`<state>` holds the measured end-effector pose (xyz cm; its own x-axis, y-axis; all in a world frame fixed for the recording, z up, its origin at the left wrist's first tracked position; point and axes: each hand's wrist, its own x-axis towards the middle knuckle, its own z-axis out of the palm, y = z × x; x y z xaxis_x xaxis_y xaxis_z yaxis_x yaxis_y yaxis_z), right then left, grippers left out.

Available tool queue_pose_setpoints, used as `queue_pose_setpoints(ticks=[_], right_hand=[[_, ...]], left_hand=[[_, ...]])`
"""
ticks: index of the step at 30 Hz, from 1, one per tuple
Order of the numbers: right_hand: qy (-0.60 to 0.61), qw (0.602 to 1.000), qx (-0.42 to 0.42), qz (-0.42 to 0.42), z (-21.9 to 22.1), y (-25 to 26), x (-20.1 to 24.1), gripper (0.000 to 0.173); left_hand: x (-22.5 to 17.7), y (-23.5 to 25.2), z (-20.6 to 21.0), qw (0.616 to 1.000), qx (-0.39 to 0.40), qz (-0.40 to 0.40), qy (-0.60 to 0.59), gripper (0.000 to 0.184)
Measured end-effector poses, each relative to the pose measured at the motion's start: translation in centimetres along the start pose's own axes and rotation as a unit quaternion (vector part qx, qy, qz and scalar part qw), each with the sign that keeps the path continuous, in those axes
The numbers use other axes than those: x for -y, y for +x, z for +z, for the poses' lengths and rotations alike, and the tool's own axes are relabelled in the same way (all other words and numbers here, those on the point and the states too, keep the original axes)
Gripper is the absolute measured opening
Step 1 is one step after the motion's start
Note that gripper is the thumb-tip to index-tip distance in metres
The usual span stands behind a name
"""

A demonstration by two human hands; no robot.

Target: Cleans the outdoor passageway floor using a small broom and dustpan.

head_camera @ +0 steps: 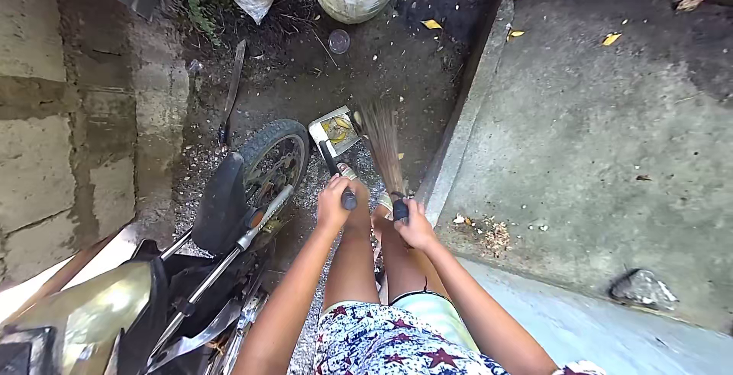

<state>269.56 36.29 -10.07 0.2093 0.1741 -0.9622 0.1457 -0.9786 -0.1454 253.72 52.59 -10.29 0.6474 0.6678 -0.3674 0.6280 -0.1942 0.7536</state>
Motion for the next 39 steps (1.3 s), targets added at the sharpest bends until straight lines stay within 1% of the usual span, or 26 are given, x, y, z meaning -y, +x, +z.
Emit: queue_pose_setpoints(ticks=[2,4,6,8,11,13,15,17,19,20,22,25,27,28,31,34,36,39], right_hand=[[0.039,0.998,0.018,-0.041,0.0,-1.4,-1.1,0.075],[0.112,0.99,0.024,-0.085,-0.4,-2.9,-3.4,0.07],[0.173,0.98,0.027,-0.092,-0.8,-5.3,-5.3,0.07],[0.234,0.97,0.009,-0.067,-0.4,-8.2,-6.1,0.07],[0.349,0.936,-0.043,0.019,1.1,-12.2,-5.3,0.071],[0.419,0.902,-0.08,0.068,2.4,-13.4,-4.0,0.071],[0.467,0.871,-0.108,0.105,3.4,-12.9,-2.6,0.071],[0.486,0.857,-0.117,0.125,4.4,-10.8,-1.0,0.074],[0.485,0.86,-0.103,0.12,5.3,-8.7,1.0,0.075],[0.485,0.863,-0.088,0.11,5.8,-8.0,2.2,0.074],[0.497,0.862,-0.029,0.091,6.4,-7.1,4.0,0.073],[0.533,0.841,0.028,0.086,6.4,-7.4,5.7,0.064],[0.549,0.83,0.047,0.09,6.5,-8.9,6.0,0.061],[0.548,0.83,0.049,0.089,6.7,-9.7,5.6,0.061],[0.526,0.846,0.033,0.087,6.9,-12.2,3.4,0.067],[0.507,0.858,-0.008,0.082,6.8,-13.6,1.1,0.072],[0.512,0.853,-0.034,0.093,6.9,-13.1,0.3,0.072],[0.531,0.836,-0.071,0.116,7.1,-10.7,2.1,0.067]], left_hand=[[0.2,0.2,-0.3,1.0,0.0,0.001,-0.005,0.012],[0.6,0.3,-0.6,1.0,0.0,0.005,-0.009,0.012],[1.1,0.3,-1.1,1.0,0.004,0.015,-0.014,0.012],[1.3,0.1,-1.6,0.999,0.003,0.029,-0.02,0.012],[1.7,-0.6,-1.9,0.997,-0.005,0.068,-0.022,0.011],[1.5,-1.1,-2.2,0.996,0.018,0.087,-0.015,0.012],[1.1,-1.6,-2.5,0.992,0.059,0.108,-0.005,0.014],[0.8,-1.5,-2.6,0.986,0.1,0.131,0.007,0.016],[0.7,-1.1,-2.8,0.979,0.142,0.143,0.017,0.017],[0.7,-0.6,-2.9,0.976,0.16,0.148,0.022,0.017],[0.9,0.3,-3.3,0.97,0.188,0.154,0.028,0.017],[1.4,1.4,-3.8,0.968,0.198,0.153,0.034,0.018],[1.4,1.7,-4.4,0.969,0.184,0.156,0.053,0.016],[1.2,1.8,-4.7,0.97,0.175,0.159,0.061,0.017],[0.9,2.3,-6.2,0.971,0.16,0.16,0.076,0.02],[1.1,3.1,-7.3,0.967,0.172,0.169,0.084,0.018],[1.0,3.8,-7.8,0.958,0.215,0.164,0.095,0.017],[0.1,4.9,-7.9,0.934,0.303,0.145,0.122,0.02]])
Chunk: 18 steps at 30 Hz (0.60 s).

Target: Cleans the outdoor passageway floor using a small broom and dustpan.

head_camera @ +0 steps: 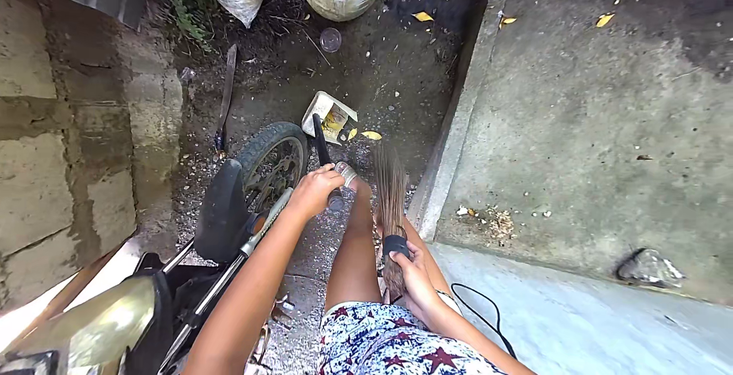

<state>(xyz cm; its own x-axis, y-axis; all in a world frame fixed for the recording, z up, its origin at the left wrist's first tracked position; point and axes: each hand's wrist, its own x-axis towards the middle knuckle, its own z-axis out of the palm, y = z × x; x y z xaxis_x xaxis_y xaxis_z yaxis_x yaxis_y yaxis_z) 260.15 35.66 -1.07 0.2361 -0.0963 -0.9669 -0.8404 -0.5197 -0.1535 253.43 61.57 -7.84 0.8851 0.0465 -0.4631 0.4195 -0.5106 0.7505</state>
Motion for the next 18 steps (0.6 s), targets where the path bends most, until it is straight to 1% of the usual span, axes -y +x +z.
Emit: queue_pose_setpoints(ticks=[2,4,6,8,10,13,16,18], right_hand=[[-0.011,1.0,-0.014,-0.021,2.8,1.9,0.0,0.07],[-0.048,0.998,-0.008,-0.048,5.7,4.0,-0.5,0.077],[-0.106,0.993,0.024,-0.053,8.2,5.1,-0.8,0.082],[-0.123,0.989,0.073,-0.045,9.6,5.0,-0.4,0.08],[-0.1,0.987,0.118,-0.047,9.2,4.1,0.1,0.076],[-0.071,0.984,0.15,-0.059,6.1,1.0,1.2,0.075],[-0.066,0.987,0.135,-0.058,2.2,-2.4,2.0,0.076],[-0.072,0.988,0.115,-0.074,0.3,-3.3,1.8,0.077]], left_hand=[[-0.1,0.6,0.0,0.999,0.034,-0.002,0.007,0.021],[0.3,0.9,0.5,0.999,0.032,-0.001,0.005,0.019],[0.8,0.8,1.1,1.0,0.025,-0.009,0.001,0.018],[0.9,0.7,1.5,1.0,0.023,-0.018,-0.004,0.018],[1.0,0.6,1.6,1.0,0.014,-0.016,-0.015,0.018],[1.4,0.3,1.4,0.999,-0.014,-0.008,-0.032,0.016],[1.8,0.0,1.3,0.998,-0.05,0.008,-0.044,0.015],[2.0,-0.2,1.1,0.996,-0.074,0.019,-0.049,0.014]])
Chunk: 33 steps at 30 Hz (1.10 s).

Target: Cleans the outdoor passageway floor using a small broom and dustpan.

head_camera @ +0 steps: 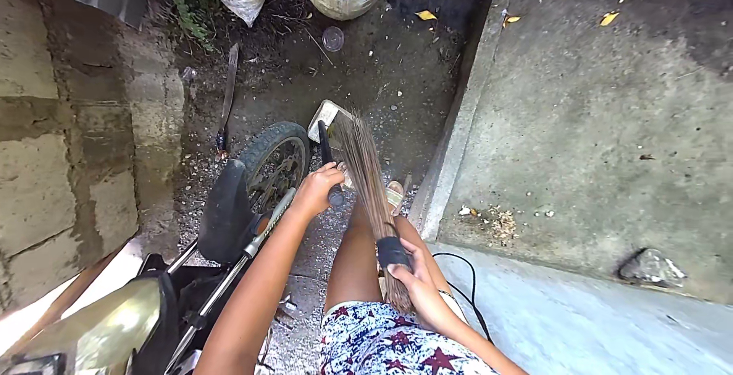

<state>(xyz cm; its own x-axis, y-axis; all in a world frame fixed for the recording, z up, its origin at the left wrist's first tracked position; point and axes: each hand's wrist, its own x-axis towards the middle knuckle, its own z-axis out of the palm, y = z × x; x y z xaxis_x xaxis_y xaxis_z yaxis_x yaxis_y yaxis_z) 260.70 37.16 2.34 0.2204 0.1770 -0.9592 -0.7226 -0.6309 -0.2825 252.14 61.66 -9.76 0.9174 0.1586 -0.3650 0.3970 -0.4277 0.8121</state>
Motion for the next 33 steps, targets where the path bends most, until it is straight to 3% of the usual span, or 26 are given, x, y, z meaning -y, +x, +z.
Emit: queue_pose_setpoints(ticks=[11,16,21,26,33], right_hand=[[0.012,0.995,-0.098,0.002,0.3,3.3,-1.6,0.075],[0.043,0.995,-0.091,-0.01,3.9,7.4,-0.5,0.076],[0.109,0.992,-0.037,0.044,8.1,10.7,1.1,0.071],[0.2,0.979,-0.004,0.03,6.8,8.4,2.0,0.06],[0.16,0.986,-0.009,0.043,1.6,3.0,1.0,0.064]], left_hand=[[0.2,-1.3,-2.6,0.994,-0.102,0.041,-0.02,0.011],[-0.1,0.5,-2.3,0.999,-0.032,0.019,0.012,0.014],[0.3,2.4,-2.2,0.999,0.02,0.007,0.036,0.018],[1.3,2.4,-3.9,0.999,0.004,0.036,0.03,0.017],[1.3,1.3,-4.2,0.998,-0.04,0.039,0.019,0.014]])
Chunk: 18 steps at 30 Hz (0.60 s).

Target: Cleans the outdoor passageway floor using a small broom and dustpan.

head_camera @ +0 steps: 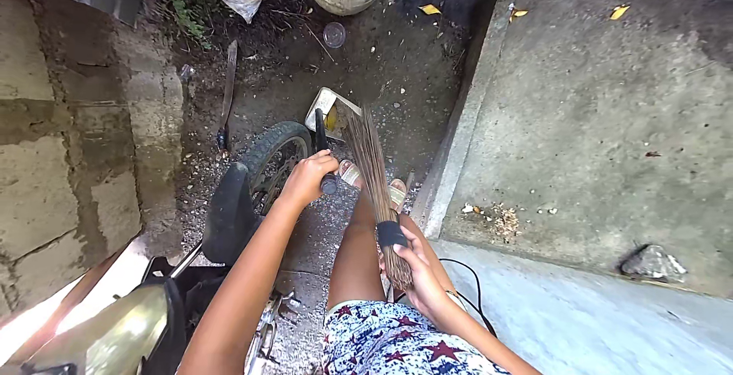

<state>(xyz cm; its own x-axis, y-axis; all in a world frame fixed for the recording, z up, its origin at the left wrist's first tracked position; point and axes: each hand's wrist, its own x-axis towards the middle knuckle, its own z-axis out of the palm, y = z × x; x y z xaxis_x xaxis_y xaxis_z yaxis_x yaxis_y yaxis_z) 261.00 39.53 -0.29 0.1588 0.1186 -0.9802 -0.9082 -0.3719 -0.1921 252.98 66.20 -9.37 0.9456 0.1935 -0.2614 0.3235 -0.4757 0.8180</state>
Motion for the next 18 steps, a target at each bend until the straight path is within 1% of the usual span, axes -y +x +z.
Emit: queue_pose_setpoints(ticks=[5,8,11,14,16,18], right_hand=[[0.001,0.998,-0.057,-0.002,0.1,-0.4,-2.3,0.066],[-0.012,0.997,-0.08,0.002,1.3,1.4,-2.4,0.064],[-0.028,0.998,-0.054,-0.001,3.6,4.9,-2.8,0.069],[-0.033,0.999,0.004,0.001,7.4,7.6,-2.7,0.07],[-0.014,0.999,0.03,0.006,9.6,8.0,-2.1,0.069],[-0.017,0.999,0.044,-0.01,10.1,7.5,-1.9,0.071]], left_hand=[[-0.3,-0.7,0.2,1.0,-0.016,-0.014,-0.004,0.017],[-0.3,-0.5,-0.1,1.0,-0.001,-0.008,0.015,0.017],[0.2,0.2,0.0,0.999,0.033,0.004,0.02,0.02],[1.0,1.0,-0.1,0.999,0.035,0.028,0.023,0.018],[1.4,1.2,-0.3,0.998,0.026,0.042,0.032,0.017],[1.7,1.1,-0.6,0.998,0.024,0.042,0.031,0.018]])
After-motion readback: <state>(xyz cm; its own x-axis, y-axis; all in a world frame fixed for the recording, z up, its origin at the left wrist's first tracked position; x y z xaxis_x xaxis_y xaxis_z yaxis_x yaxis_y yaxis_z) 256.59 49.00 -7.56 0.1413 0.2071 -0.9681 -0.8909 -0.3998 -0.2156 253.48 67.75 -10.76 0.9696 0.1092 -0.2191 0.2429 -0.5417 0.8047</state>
